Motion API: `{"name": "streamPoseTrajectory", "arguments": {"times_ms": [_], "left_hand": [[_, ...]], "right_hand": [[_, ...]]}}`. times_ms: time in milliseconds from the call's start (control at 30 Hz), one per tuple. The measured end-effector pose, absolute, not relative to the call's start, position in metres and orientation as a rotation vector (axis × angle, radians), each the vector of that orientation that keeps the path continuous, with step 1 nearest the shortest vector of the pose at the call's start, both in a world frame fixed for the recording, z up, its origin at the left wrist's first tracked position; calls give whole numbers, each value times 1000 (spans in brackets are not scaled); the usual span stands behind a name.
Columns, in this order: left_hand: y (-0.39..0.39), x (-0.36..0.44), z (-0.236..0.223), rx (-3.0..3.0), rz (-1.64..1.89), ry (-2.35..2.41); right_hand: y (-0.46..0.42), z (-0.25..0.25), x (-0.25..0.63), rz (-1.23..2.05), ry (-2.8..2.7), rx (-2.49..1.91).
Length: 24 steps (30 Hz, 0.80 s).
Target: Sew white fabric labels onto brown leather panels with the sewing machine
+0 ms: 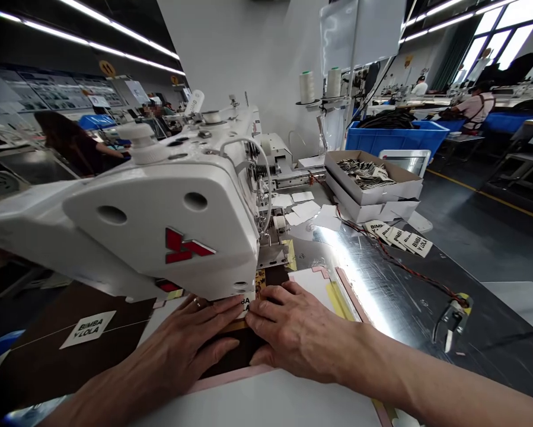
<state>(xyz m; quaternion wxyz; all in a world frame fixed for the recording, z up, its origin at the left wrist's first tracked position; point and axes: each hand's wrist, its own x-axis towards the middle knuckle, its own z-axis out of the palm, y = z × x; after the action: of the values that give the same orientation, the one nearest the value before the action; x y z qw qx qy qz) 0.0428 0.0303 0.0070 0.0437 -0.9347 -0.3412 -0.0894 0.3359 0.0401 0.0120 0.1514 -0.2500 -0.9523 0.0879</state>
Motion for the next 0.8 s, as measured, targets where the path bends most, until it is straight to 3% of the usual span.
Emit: {"name": "streamPoseTrajectory", "arguments": {"times_ms": [800], "left_hand": [[44, 43, 13, -2908, -104, -901]], "right_hand": [[36, 16, 348, 261, -2656, -687]]}}
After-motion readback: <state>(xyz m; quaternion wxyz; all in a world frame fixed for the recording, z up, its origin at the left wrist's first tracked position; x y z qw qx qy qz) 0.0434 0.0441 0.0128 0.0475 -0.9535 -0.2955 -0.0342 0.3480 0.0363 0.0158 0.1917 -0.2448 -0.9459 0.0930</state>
